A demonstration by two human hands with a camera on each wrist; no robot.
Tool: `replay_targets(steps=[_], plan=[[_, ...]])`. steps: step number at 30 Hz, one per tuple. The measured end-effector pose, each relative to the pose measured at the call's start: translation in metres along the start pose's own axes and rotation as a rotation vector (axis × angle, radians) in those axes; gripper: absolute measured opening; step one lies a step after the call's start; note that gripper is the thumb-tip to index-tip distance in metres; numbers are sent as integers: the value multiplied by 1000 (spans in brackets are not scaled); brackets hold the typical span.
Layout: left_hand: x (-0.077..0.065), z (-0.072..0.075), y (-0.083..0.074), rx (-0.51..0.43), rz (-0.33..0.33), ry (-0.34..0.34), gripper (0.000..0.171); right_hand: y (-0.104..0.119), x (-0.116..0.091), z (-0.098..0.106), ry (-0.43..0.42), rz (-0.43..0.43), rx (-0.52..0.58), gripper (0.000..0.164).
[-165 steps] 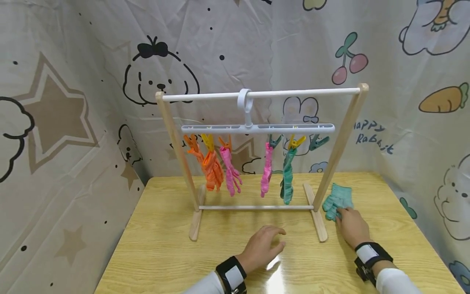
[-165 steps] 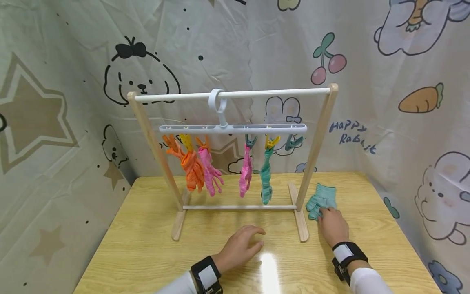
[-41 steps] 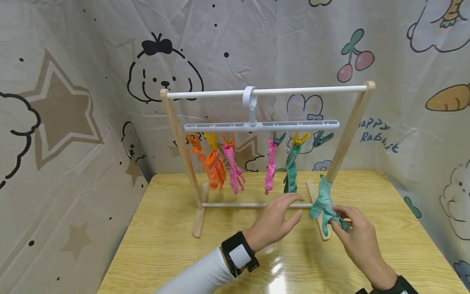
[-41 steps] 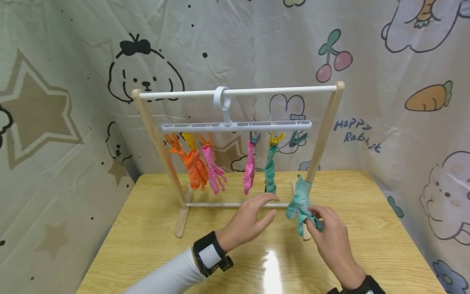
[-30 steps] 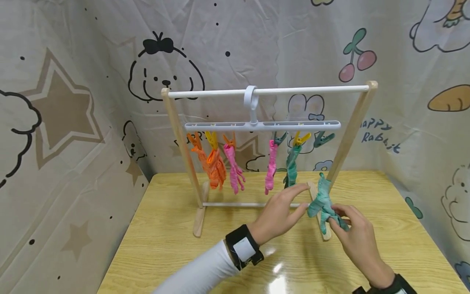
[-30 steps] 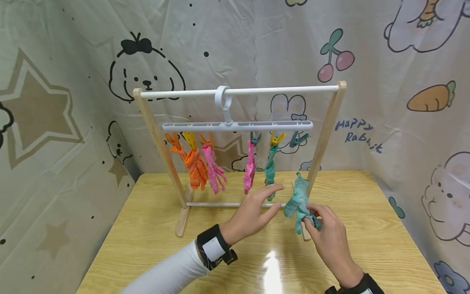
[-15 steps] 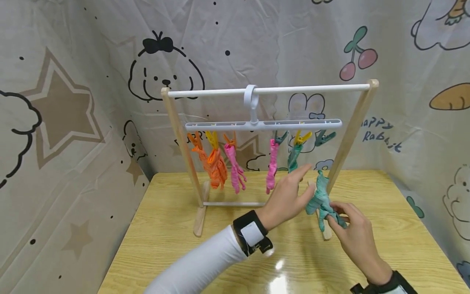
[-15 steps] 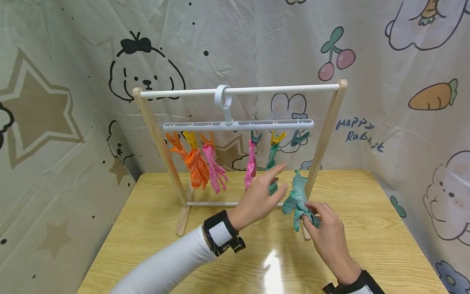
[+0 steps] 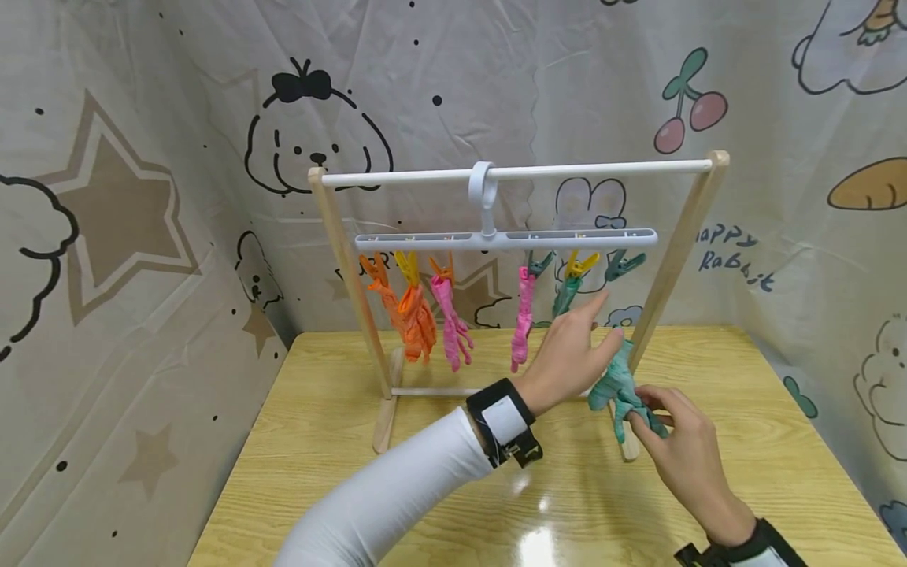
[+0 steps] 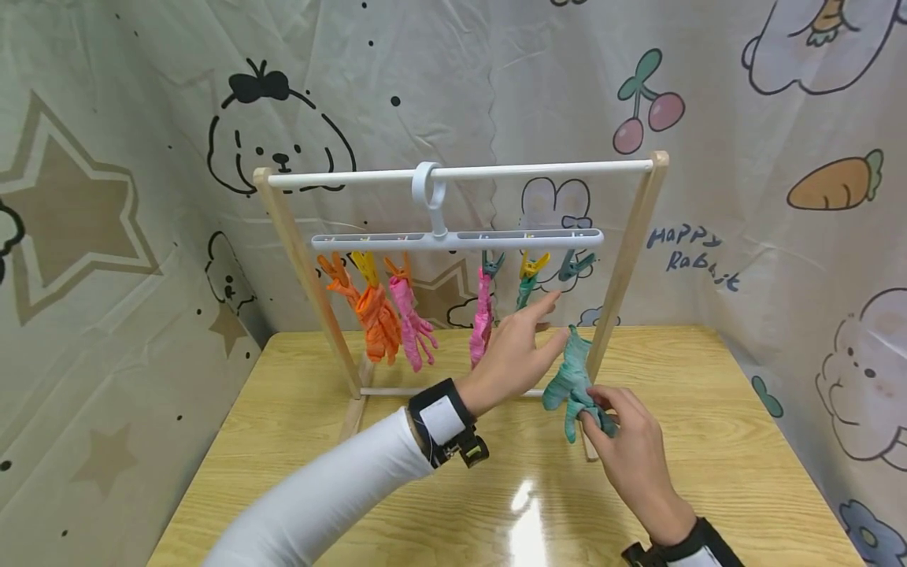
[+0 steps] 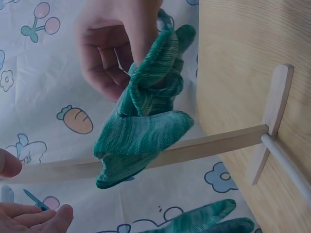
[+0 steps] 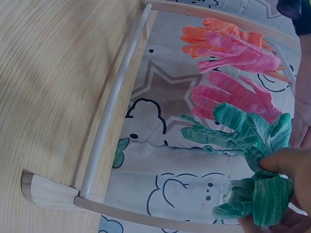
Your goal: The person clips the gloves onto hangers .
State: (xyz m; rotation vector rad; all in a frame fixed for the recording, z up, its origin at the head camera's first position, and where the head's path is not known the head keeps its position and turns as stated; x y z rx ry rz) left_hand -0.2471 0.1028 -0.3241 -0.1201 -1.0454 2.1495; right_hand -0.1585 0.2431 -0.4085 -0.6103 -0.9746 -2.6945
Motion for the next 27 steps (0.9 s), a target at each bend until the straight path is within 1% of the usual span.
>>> replay_targets(steps=[3,6,11,14,17,20,27], plan=[[5,0,-1,-28,10,0,60,0,0,0,2,6,3,38],[9,1,0,-20,33,-2,61,0,0,0,-1,14,6,38],[14,-2,2,38,93,51,72,1,-1,0,-2,23,9,38],[17,-4,2,57,110,75,80,1,0,0,1,24,10,38],[20,-3,1,52,114,69,86,1,0,-1,3,24,11,37],[23,-1,-2,40,114,59,88,1,0,-1,2,26,10,37],[31,1,-4,-9,137,40,84,-1,-1,-1,9,25,15,37]])
Point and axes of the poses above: each hand's wrist, its own x-axis towards the middle knuckle, its own z-axis out of the back of the hand, y = z × x, the point moved 7 cm from there along x, towards the middle knuckle, and after that the axes turned 12 degrees about y, right-handed, at the moved point
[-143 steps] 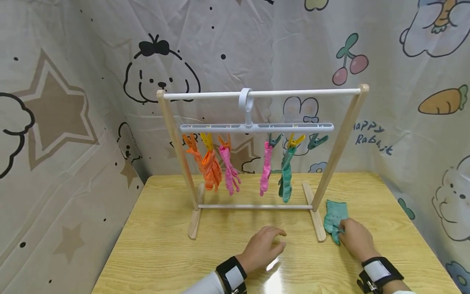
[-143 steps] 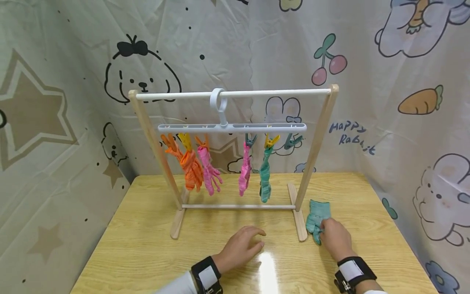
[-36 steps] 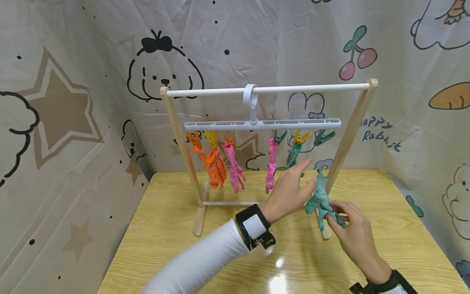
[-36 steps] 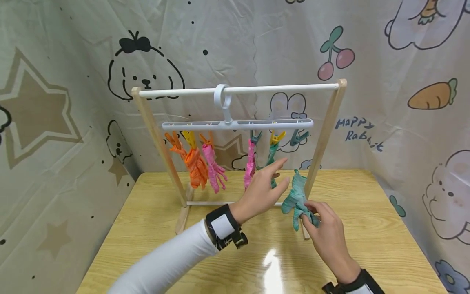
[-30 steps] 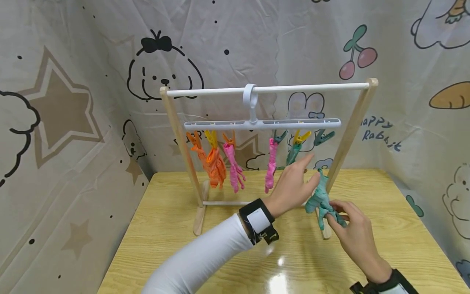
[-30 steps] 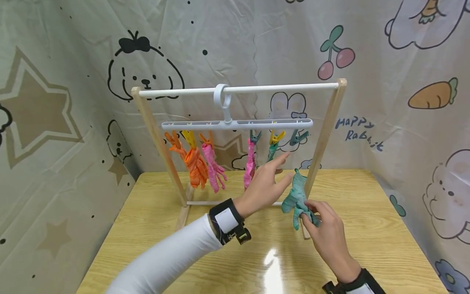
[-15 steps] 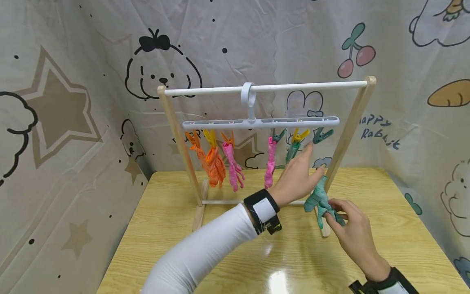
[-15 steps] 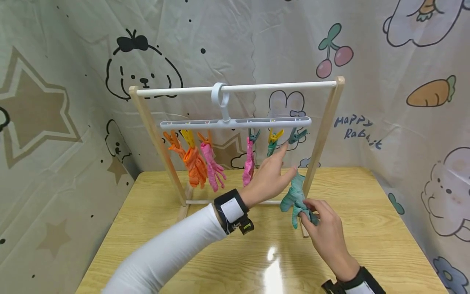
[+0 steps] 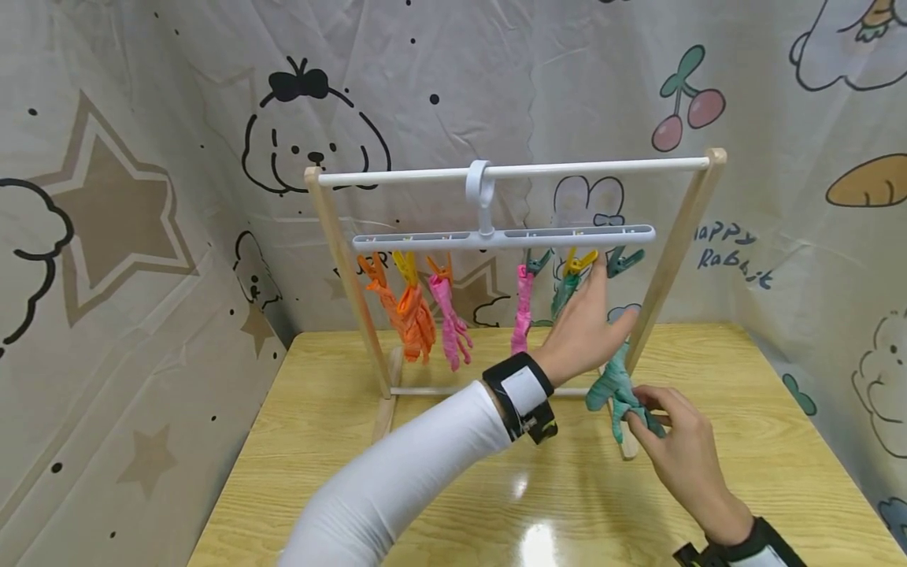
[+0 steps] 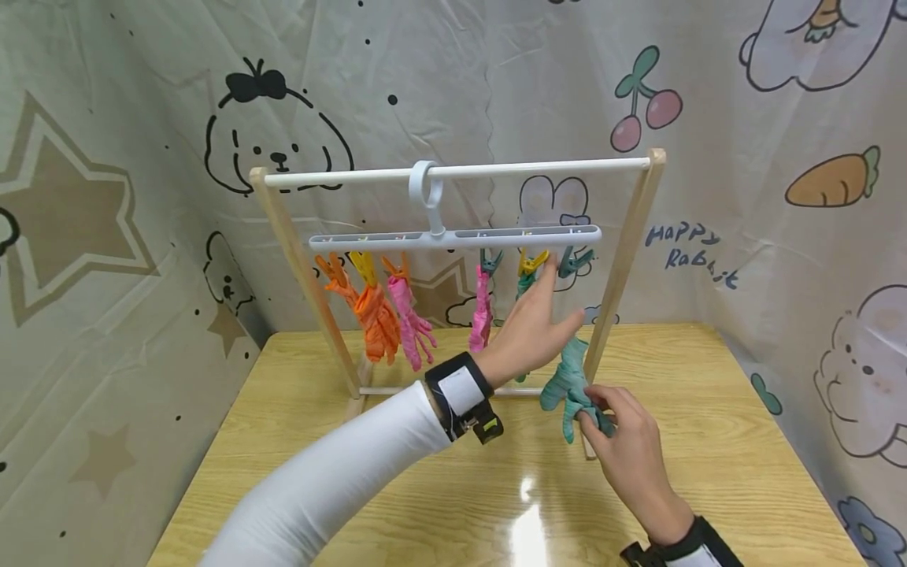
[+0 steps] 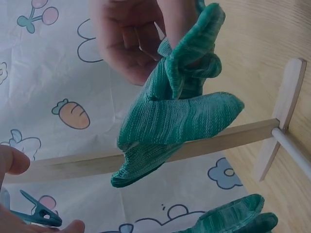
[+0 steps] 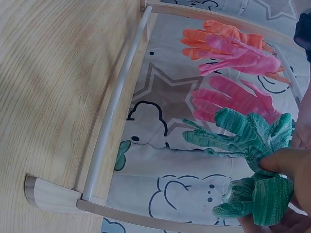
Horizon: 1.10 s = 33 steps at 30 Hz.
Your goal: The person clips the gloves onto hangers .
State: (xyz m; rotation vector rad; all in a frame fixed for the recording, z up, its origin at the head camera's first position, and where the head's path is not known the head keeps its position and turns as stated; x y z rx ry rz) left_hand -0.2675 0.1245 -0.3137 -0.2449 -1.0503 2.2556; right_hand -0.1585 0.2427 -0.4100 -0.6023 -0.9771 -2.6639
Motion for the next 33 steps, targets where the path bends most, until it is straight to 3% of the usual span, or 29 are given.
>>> replay_targets(steps=[13,18,25,33], plan=[[14,9,-9,102,-3,-76,79,0,0,1,-16,-5,14,36],[15,15,-11,128,-19,-102,66,1,2,1,-24,0,16,37],[15,18,-15,134,-25,-113,42,3,3,3,-46,0,34,36],[12,20,-17,86,-11,-145,44,4,3,4,-44,-31,83,36]])
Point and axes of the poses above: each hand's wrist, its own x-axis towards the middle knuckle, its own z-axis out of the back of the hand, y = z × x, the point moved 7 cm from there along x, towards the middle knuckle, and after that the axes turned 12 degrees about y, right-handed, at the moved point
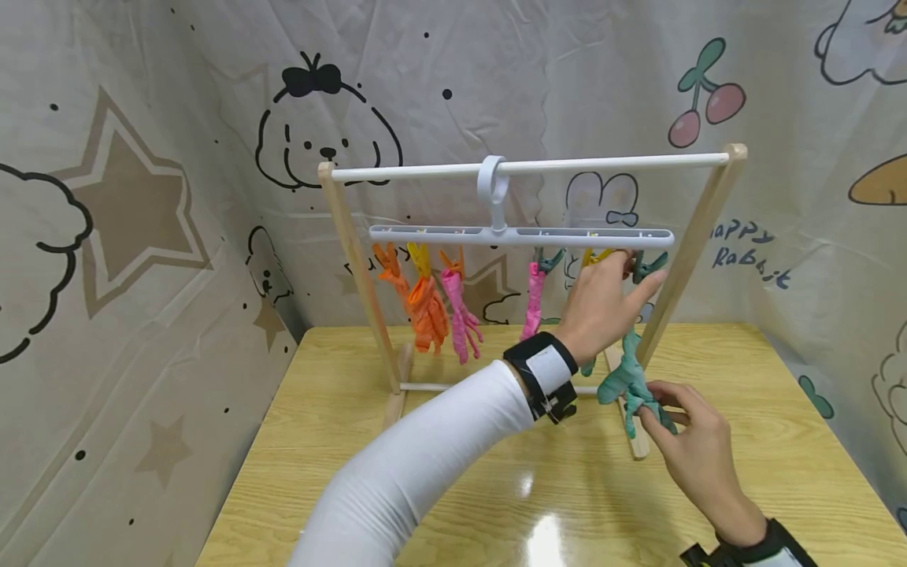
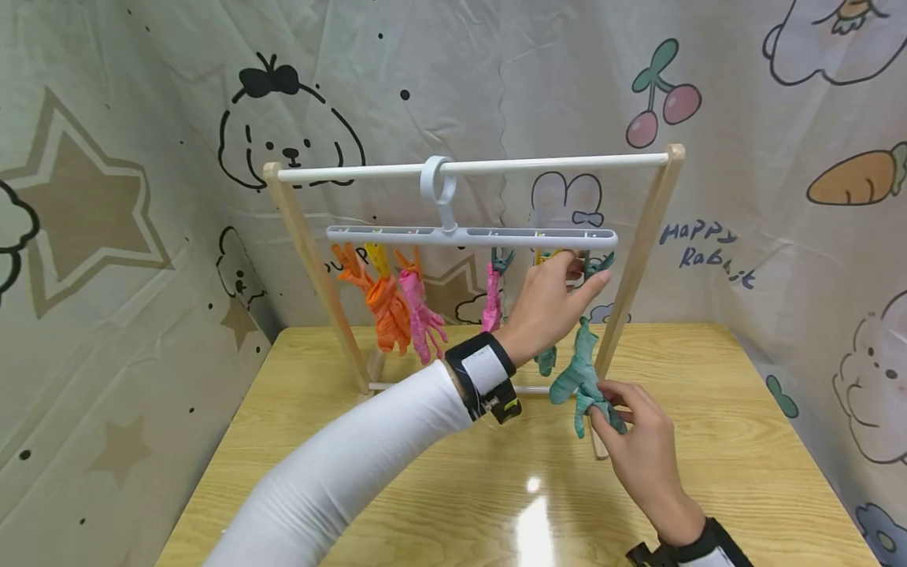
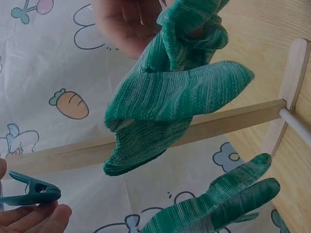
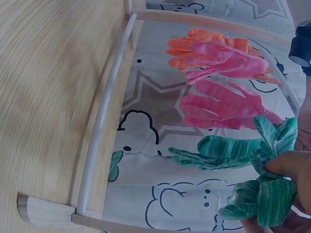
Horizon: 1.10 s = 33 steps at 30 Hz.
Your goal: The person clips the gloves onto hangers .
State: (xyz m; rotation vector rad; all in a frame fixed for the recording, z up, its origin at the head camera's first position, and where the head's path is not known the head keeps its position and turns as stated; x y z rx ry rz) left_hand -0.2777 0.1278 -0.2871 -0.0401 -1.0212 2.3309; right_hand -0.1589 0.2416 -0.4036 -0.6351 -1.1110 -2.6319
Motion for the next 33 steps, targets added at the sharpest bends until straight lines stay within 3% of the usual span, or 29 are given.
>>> replay_targets(steps=[8,23,33], plan=[[-3,3,1,-23,-22,-72,28,3,-1,3,-17,-19,33,35],[-6,4,-3,-44,-70,-181,25,5,-3,2,-30,1,34,37],[-8,4,-3,-46,-78,-183,25,4,-2,1,-27,9,34,36]])
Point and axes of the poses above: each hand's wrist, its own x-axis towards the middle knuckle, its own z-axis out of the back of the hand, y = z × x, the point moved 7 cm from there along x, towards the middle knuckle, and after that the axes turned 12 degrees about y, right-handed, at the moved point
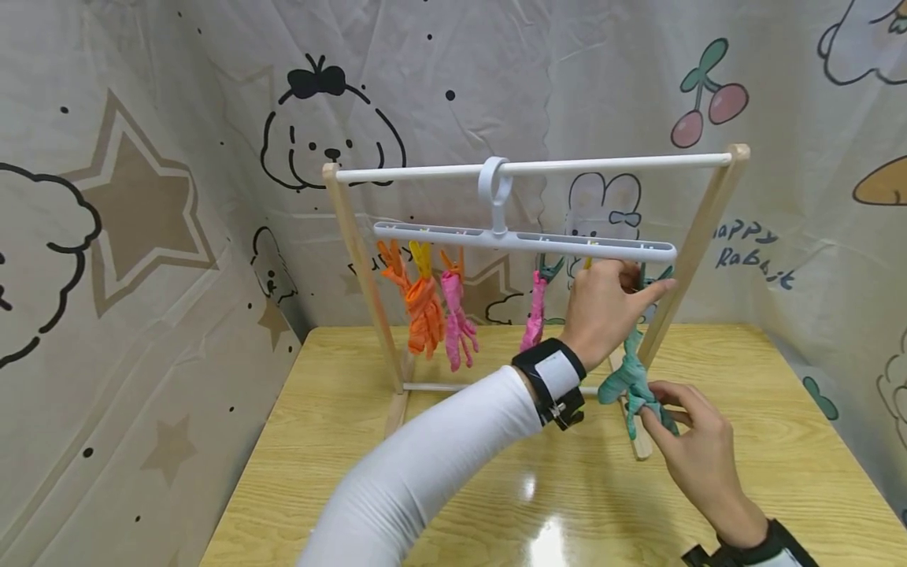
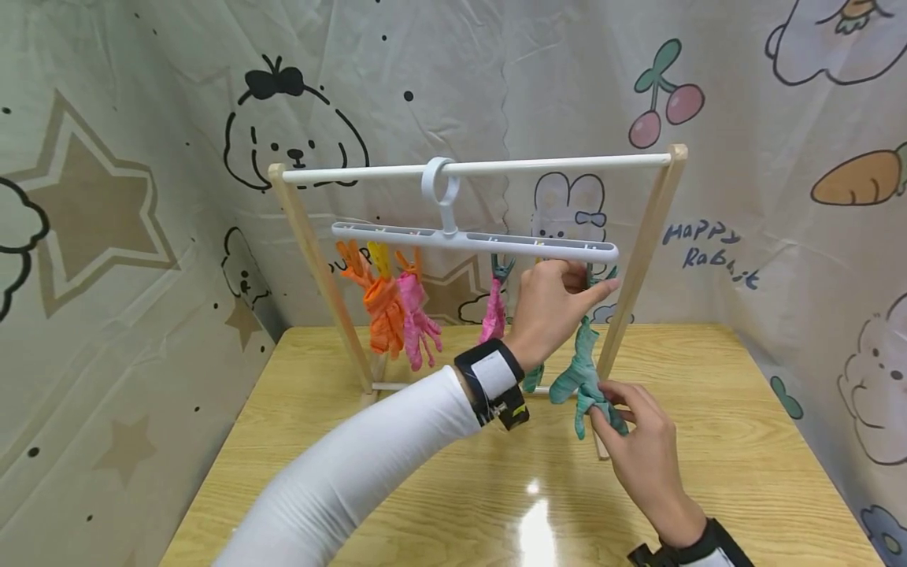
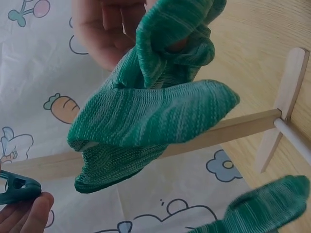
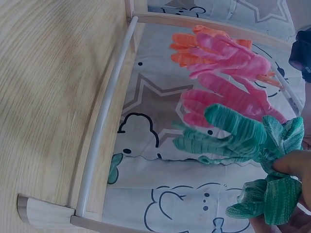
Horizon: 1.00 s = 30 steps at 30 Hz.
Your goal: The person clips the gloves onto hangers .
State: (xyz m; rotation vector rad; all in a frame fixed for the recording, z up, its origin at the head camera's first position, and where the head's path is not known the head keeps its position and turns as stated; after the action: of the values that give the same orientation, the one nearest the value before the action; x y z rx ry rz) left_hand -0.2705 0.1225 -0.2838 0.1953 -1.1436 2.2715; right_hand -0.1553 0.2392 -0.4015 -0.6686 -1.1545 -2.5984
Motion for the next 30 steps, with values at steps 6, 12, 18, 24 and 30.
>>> replay_targets(steps=[6,12,18,24,30], plan=[[1,0,-1,5,-1,1,25,0,0,0,-4,4,-4,37],[0,0,-3,25,-19,-7,25,2,0,1,-12,7,-4,37],[-1,-2,-5,63,-63,19,32,2,-2,1,-19,16,9,38],[-1,-2,-7,71,-69,31,33,4,-3,2,-29,25,17,39],[-1,-2,-7,48,-47,39,33,4,-6,0,-31,23,33,39]])
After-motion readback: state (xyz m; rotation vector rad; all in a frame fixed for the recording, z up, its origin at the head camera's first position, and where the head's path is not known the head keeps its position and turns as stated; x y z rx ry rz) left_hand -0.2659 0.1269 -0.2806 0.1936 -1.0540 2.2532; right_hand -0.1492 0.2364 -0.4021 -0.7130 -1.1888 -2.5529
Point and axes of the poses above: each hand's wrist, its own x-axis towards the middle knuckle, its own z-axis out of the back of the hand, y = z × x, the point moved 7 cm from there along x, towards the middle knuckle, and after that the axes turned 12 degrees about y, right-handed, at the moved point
